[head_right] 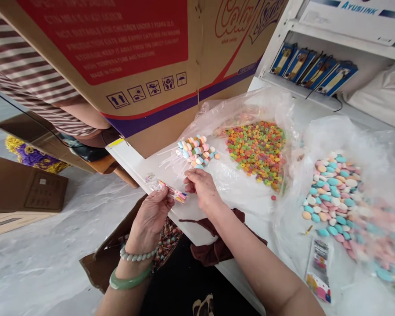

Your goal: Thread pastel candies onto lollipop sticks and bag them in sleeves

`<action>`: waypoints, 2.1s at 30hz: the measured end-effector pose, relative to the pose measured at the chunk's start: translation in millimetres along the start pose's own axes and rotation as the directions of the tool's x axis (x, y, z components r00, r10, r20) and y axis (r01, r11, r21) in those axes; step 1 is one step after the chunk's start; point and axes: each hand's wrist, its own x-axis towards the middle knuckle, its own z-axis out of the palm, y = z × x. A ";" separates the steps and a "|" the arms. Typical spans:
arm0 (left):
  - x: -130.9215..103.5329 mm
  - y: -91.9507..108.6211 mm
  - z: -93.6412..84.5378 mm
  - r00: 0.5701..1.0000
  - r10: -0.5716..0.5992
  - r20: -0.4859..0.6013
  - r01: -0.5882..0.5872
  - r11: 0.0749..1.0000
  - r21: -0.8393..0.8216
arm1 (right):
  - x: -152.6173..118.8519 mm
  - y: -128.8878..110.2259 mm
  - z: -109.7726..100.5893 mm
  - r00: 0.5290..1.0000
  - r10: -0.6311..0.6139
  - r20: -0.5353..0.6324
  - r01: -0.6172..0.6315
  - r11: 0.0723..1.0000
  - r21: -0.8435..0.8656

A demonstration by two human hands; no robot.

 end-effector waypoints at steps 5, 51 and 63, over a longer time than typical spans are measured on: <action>1.0 8.0 -8.0 1.000 0.018 -0.024 -0.018 1.000 -0.024 | 22.6 -12.1 35.5 1.000 0.004 0.004 -0.005 0.984 0.179; -55.0 -15.6 37.5 0.973 -0.230 -0.002 0.225 0.955 -0.193 | -181.4 61.9 -125.6 0.879 -0.474 0.053 0.403 0.679 -0.614; -93.9 -20.2 59.7 0.970 -0.228 0.080 0.236 0.965 -0.118 | -203.7 59.0 -134.5 0.790 -0.610 0.067 0.508 0.588 -0.629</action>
